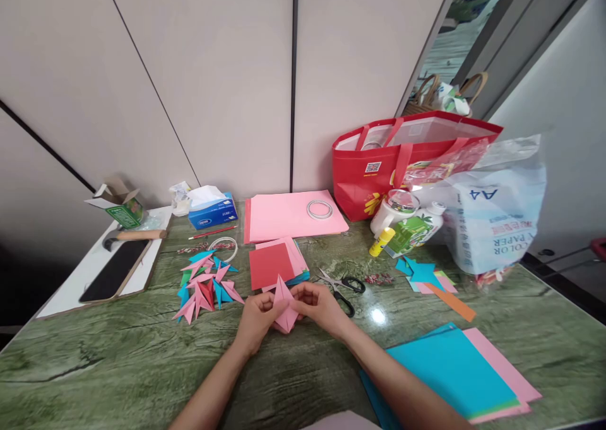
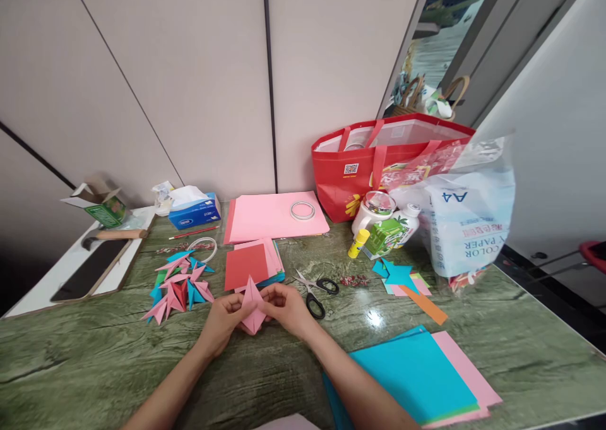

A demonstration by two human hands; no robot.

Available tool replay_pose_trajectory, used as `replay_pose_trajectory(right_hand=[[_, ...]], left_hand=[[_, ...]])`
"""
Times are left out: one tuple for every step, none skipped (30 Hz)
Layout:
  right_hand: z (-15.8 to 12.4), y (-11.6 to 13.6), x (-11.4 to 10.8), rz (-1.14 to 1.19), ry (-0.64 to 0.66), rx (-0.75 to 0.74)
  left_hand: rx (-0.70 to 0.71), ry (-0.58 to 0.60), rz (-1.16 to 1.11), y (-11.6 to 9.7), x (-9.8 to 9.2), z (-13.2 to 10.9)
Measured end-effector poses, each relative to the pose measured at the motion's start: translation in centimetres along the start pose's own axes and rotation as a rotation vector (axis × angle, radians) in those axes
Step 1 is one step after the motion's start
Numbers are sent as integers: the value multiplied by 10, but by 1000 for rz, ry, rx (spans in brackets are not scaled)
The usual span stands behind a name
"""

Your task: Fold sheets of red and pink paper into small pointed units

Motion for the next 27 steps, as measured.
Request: replay_pose_trajectory(right_hand=[[0,1,0,-29,-1,-20],[1,1,0,-64,-14,-46],[1,2,-1,-104,-38,-77],[1,3,-2,-144,-71,-107],[1,3,-2,-179,-105,-131],[1,3,-2,-206,-135,-149],[0,2,-2,-226,-159,-162],[0,2,-2,-240,-178,-171],[0,1,-2,-254,-192,-177],[-1,0,-1,-272,-206,-182],[-1,0,-2,-295,-225,-187],[-1,0,-2,-324,-247,-194],[-2,1,-3,-357,-271,-203],[-3,1,-3,-393,-294,-215],[-3,2,-3,-430,-312,-230],[-4,3,-3,-463,-322,-246],[-5,5,-2,-491,-325,-262],[-5,6,-1,-510,-325,-277],[-6,7,-1,-521,-325,-289],[-6,7,0,-526,-325,-297],[-7,8,0,-527,-329,-304],[-7,8,-1,-529,-334,-309],[-7,8,-1,-535,-341,-314],[-8,8,-2,-544,-346,-319],[-8,8,-2,-556,-347,-322],[-8,8,-2,-566,-347,-325],[-8,8,-2,-574,-349,-326]], left_hand=[[22,7,39,-1,1,0],[43,19,84,-3,2,-1],[59,38,126,-4,4,-2],[68,62,155,-4,7,-2],[69,89,170,-4,9,-3],[65,112,171,-4,11,-4],[60,124,165,-4,13,-4],[58,127,158,-4,14,-4],[57,127,152,-3,15,-4],[57,127,151,-3,15,-4],[57,128,153,-2,16,-4],[58,130,159,-2,16,-4],[59,133,167,-1,17,-4],[60,136,171,-1,17,-5],[61,144,168,-1,18,-5],[61,155,160,-1,19,-6],[59,167,149,-1,20,-6],[56,179,138,-1,21,-7],[52,191,130,-1,22,-7],[48,199,129,-1,23,-8],[45,201,132,-2,23,-8],[46,201,137,-3,23,-9],[49,203,141,-4,24,-9],[53,205,144,-5,24,-10],[55,210,147,-6,24,-10],[56,216,151,-7,25,-10],[53,223,156,-7,25,-11]])
Point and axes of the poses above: each hand's wrist, its own z-axis towards the middle knuckle, its own x-axis out of the palm, y = z × x, the point moved 5 cm from there along z, towards the middle knuckle, and after that the axes turned 4 degrees about z, right-handed, at the moved point
